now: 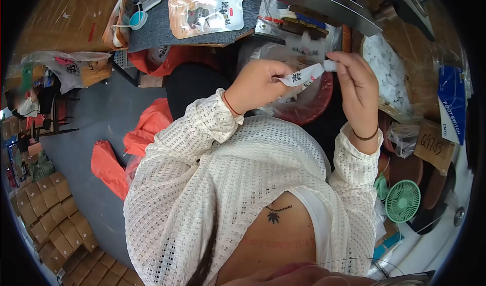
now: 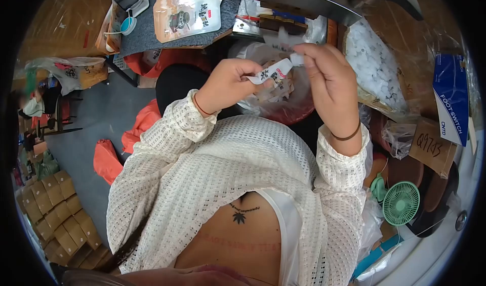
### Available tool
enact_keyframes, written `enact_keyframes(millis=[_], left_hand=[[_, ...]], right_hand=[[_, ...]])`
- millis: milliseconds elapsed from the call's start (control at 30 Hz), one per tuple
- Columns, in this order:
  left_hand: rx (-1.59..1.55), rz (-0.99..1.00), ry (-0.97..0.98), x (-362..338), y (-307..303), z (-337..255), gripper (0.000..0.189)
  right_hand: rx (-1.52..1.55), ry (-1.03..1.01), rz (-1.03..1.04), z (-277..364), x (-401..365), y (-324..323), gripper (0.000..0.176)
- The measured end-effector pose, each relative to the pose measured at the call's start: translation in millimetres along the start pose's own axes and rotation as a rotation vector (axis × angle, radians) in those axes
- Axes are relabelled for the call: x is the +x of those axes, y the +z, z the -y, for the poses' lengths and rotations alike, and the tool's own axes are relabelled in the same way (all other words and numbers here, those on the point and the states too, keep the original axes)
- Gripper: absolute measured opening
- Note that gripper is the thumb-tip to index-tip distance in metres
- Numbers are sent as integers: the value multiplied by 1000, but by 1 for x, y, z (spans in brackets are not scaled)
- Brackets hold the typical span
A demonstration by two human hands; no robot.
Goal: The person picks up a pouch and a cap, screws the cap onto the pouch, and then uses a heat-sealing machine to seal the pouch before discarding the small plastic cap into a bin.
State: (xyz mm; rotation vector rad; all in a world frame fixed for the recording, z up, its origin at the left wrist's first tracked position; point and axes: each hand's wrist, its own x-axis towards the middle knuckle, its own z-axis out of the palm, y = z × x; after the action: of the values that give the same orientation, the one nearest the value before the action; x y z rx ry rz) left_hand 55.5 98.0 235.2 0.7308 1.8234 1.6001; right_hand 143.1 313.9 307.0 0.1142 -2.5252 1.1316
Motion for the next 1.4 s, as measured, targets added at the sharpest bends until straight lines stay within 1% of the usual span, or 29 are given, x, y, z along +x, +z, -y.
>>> enact_keyframes(millis=[67,100,167,233,300,333,367,433,467,533,600,633,667,700,733,767,800,833,867,900,933,967,1033,1067,1167,1233,1267,1367,1400], left_hand=[[-215,99,-81,1,11,12,21],[-321,147,-121,1,15,11,23],[-290,235,-143,-1,21,5,28],[-233,341,-271,1,24,-2,29],[-341,395,-263,4,26,3,30],[-392,422,-256,8,26,5,32],[-434,382,-253,14,23,8,32],[-519,294,-248,29,11,14,35],[-490,269,-187,40,3,12,38],[-524,207,-240,56,-8,8,38],[-593,178,-275,75,-16,14,41],[-549,164,-210,77,-14,19,41],[-505,148,-145,79,-13,24,42],[-461,134,-84,77,-14,21,42],[-209,9,12,71,-20,20,52],[-51,-221,21,66,-30,18,57],[109,-448,30,57,-42,14,63],[544,-726,283,51,-61,19,77],[894,-921,498,48,-83,26,81],[1231,-907,529,40,-105,30,76],[1385,-762,479,28,-110,37,65],[1530,-611,423,17,-110,43,55],[1315,-438,479,6,-107,43,39],[1204,-348,502,1,-103,44,32],[378,-291,222,-5,-72,30,20],[309,-241,180,-4,-50,9,16],[322,-192,149,-2,-43,7,16],[322,-116,116,2,-20,3,20],[259,-86,87,2,-12,-1,20]], right_hand=[[-13,-45,-52,-1,0,7,10],[-58,-59,-1,-3,0,3,11],[-149,-93,106,-12,-2,-12,11],[-95,-34,145,-16,-5,-15,18],[-77,30,111,-17,-7,-18,20],[9,133,48,-22,-11,-22,24],[50,180,-66,-30,-14,-27,25],[-32,28,-154,-45,-16,-35,23],[69,133,-153,-43,-17,-33,21],[271,344,-149,-29,-21,-25,18],[282,271,-72,-34,-26,-11,16],[288,232,-34,-36,-26,-5,15],[174,306,70,-38,-29,-8,23],[112,237,137,-38,-30,-10,26],[49,171,203,-37,-29,-14,29],[-15,107,268,-36,-30,-17,33],[26,160,218,-34,-31,-19,31],[26,194,107,-33,-33,-17,26],[24,229,-5,-33,-35,-15,22],[21,260,-117,-33,-37,-14,19],[61,350,-95,-44,-41,-19,18],[34,319,-82,-51,-45,-22,18],[-22,264,-50,-40,-35,-22,18],[-192,97,-55,-30,-25,-19,15],[10,136,-50,-25,-21,14,10],[-32,-35,149,-16,-11,17,10],[37,-18,154,-11,-9,19,10],[133,25,-42,-4,-3,14,12],[293,150,-121,-1,-2,17,12]])
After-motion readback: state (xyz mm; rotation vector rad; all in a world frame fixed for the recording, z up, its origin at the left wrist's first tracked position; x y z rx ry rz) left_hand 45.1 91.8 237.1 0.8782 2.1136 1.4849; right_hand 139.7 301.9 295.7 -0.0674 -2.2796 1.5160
